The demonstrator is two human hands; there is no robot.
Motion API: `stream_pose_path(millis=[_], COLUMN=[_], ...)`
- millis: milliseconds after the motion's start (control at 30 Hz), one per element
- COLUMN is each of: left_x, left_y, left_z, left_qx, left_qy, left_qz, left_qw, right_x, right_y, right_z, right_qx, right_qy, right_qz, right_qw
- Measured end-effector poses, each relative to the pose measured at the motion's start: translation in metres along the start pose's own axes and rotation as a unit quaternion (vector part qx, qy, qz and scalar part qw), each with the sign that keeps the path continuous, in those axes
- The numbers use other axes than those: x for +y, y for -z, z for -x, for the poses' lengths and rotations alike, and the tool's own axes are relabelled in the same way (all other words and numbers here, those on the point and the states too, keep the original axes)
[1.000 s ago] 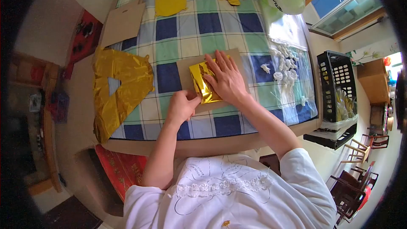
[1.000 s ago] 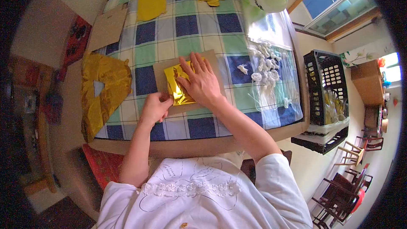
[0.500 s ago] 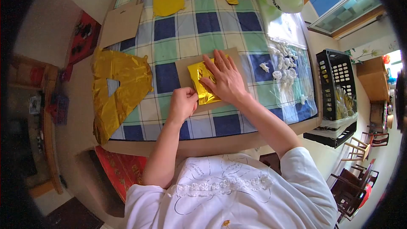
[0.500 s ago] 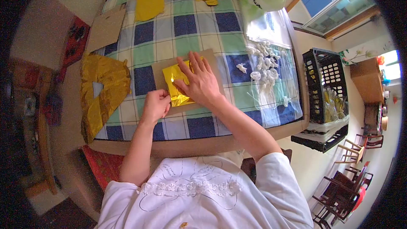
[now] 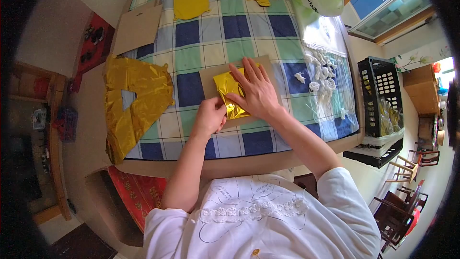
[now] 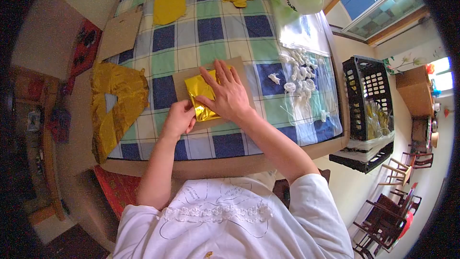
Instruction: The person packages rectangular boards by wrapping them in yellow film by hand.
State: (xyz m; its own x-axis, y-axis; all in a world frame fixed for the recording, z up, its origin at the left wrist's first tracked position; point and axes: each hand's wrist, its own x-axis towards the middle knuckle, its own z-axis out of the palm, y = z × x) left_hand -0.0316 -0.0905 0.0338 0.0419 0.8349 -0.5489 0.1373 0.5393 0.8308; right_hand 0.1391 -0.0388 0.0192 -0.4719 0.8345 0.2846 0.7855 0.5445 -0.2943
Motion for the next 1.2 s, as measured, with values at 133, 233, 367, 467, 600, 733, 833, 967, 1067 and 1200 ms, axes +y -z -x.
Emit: stream_pose_path(millis=[133, 233, 367, 467, 600, 733, 833, 967, 1067, 1200], left_x=[-0.006, -0.002, 0.011, -0.014, -0.01, -0.015, -0.025, -0.022, -0.02, -0.034], left_y=[-0.007, -0.003, -0.001, -0.004, -0.014, -0.008, 0.003, 0.012, 0.007, -0.015], left_z=[0.002, 0.003, 0.01, 0.005, 0.018, 0.024, 0.022, 0.027, 0.04, 0.051], left_qx=[0.116, 0.071, 0.055, 0.12, 0.222, 0.234, 0.193, 0.132, 0.13, 0.139], left_qy=[-0.09, -0.044, -0.002, -0.111, -0.197, -0.425, -0.485, -0.48, -0.464, -0.46], left_qz=[-0.102, -0.116, -0.135, -0.243, -0.343, -0.424, -0.427, -0.466, -0.451, -0.465], left_qw=[0.984, 0.99, 0.989, 0.956, 0.891, 0.765, 0.738, 0.732, 0.752, 0.744], right_x=[0.0, -0.001, -0.001, -0.002, -0.003, -0.003, -0.003, -0.001, -0.002, -0.001], right_y=[0.0, 0.0, 0.0, 0.001, 0.002, 0.002, 0.0, 0.0, 0.0, -0.001], right_z=[0.0, 0.001, 0.0, -0.001, -0.001, -0.001, 0.0, 0.0, -0.001, 0.0], right_qx=[0.0, -0.005, -0.004, -0.014, -0.015, -0.013, -0.011, -0.009, 0.007, 0.0], right_qy=[-0.002, -0.004, -0.003, -0.013, -0.015, -0.017, -0.018, -0.016, -0.005, -0.008], right_qz=[0.0, 0.008, 0.012, 0.015, 0.009, 0.007, 0.006, 0.003, -0.006, 0.002], right_qw=[1.0, 1.0, 1.0, 1.0, 1.0, 1.0, 1.0, 1.0, 1.0, 1.0])
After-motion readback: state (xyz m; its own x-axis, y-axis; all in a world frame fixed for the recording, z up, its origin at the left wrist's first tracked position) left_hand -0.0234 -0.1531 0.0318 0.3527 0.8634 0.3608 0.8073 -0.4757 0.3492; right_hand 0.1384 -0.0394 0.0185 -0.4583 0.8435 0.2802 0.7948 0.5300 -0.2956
